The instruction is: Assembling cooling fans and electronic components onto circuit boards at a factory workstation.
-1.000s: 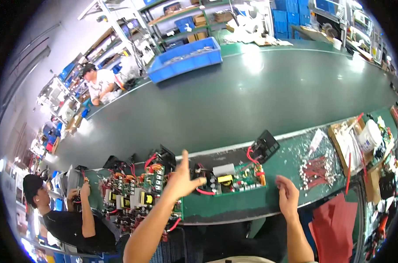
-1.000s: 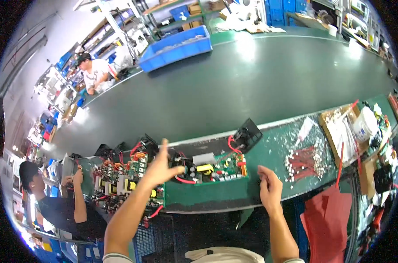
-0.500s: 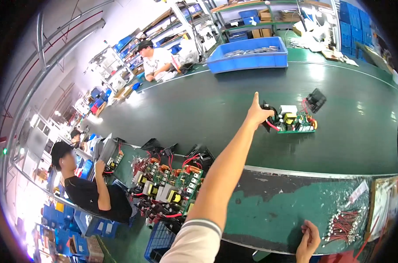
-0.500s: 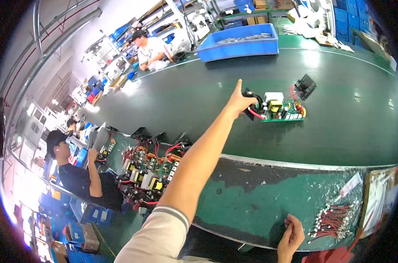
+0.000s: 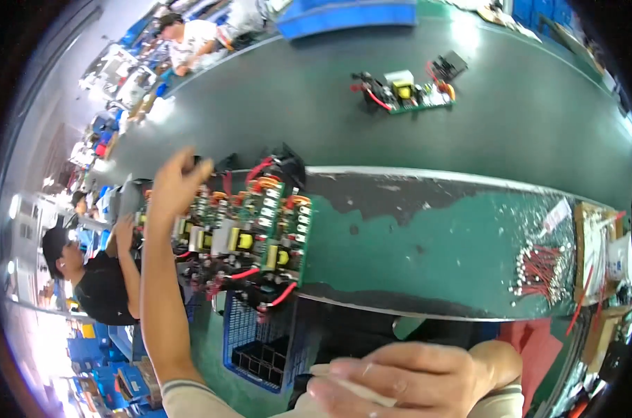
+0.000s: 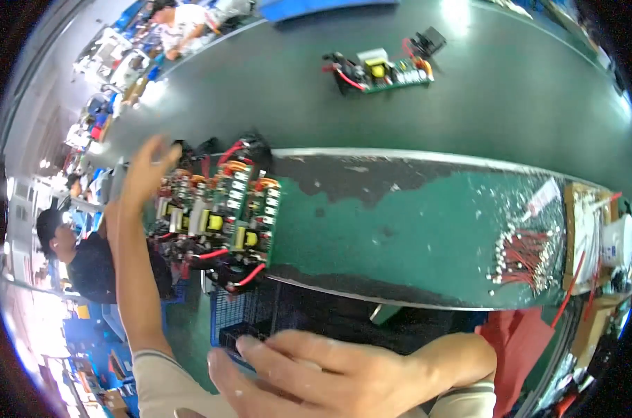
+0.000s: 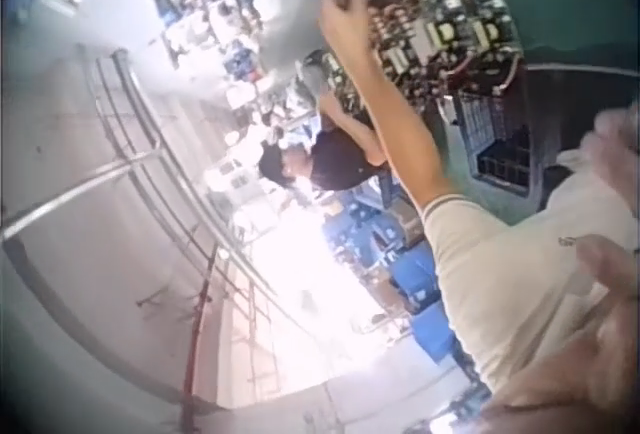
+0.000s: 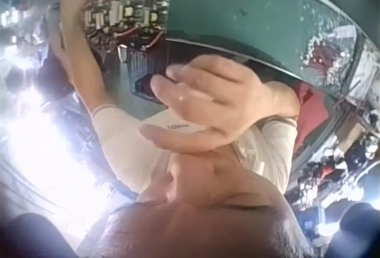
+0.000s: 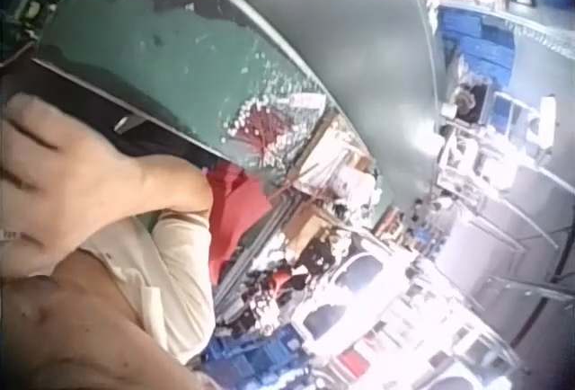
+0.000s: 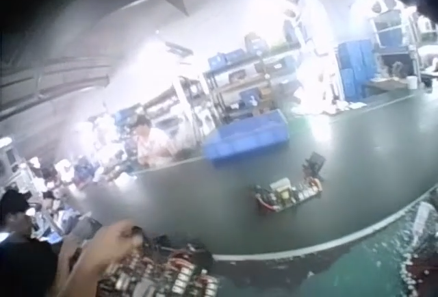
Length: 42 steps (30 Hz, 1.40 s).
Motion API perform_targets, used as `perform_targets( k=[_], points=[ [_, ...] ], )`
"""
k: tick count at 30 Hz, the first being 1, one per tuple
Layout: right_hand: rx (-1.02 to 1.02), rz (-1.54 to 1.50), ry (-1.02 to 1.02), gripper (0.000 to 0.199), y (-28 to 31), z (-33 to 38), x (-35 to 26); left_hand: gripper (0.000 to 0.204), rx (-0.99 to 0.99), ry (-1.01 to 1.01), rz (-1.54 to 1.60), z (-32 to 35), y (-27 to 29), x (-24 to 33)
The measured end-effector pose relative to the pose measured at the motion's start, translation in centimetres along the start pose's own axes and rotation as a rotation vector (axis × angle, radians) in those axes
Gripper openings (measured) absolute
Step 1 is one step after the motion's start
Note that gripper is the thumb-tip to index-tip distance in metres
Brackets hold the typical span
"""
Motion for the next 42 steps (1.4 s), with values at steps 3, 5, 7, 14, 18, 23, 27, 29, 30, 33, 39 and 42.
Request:
perform_targets(
  k=[3,5,7,14,18,23,27,29,30,33,39,42],
  points=[
    [0.041,-0.158,0.017,0.041,-1.4,0.1,-2.3,0.075,-0.102,0.088,-0.043,9.0,-2.7,-6.6],
    [0.083,-0.208,-0.025,0.041,-2.1,0.3,-3.6,0.083,-0.281,0.157,0.115,12.8,-3.9,-5.4],
    [0.114,-0.208,0.097,0.043,-1.3,-0.7,-4.6,0.088,-0.269,0.224,0.248,14.8,-5.1,-5.3],
    [0.152,-0.227,0.101,0.041,0.4,1.0,-5.9,0.087,-0.163,0.571,0.871,15.6,-8.0,-9.2],
    [0.061,-0.407,-0.211,0.040,2.3,1.4,-6.1,0.087,-0.213,0.649,0.806,14.5,-8.8,-8.9],
    [0.092,-0.124,0.142,0.041,3.1,2.4,-7.7,0.091,-0.160,0.549,0.680,13.7,-8.2,-8.0],
    [0.058,-0.323,-0.130,0.037,4.0,4.3,-7.1,0.094,-0.075,0.438,0.808,11.6,-9.0,-8.8],
    [0.080,-0.162,-0.282,0.039,1.5,6.6,-5.2,0.095,0.062,0.428,0.820,12.5,-5.6,-9.8],
    [-0.001,-0.124,-0.494,0.037,1.2,7.6,-3.8,0.096,0.129,0.320,0.786,12.2,-4.4,-10.1],
    [0.149,-0.154,-0.951,0.041,0.8,13.3,-0.1,0.096,0.207,0.182,0.777,11.4,-1.5,-4.8],
    [0.423,-0.711,-1.372,0.057,-3.6,20.9,7.9,0.097,0.145,-0.154,0.756,12.2,2.0,4.7],
    [0.660,-1.145,-1.415,0.078,-6.2,22.0,12.5,0.099,0.040,-0.267,0.818,12.7,0.9,7.7]
  ],
)
Point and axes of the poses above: each hand's wrist, its own z-axis away from the middle knuckle, its own y-axis out of the back of the hand, x = y × z, the point moved 5 cm from there along -z, towards the middle knuckle, and after that the axes turned 7 degrees about -y, right-handed, at the moved point
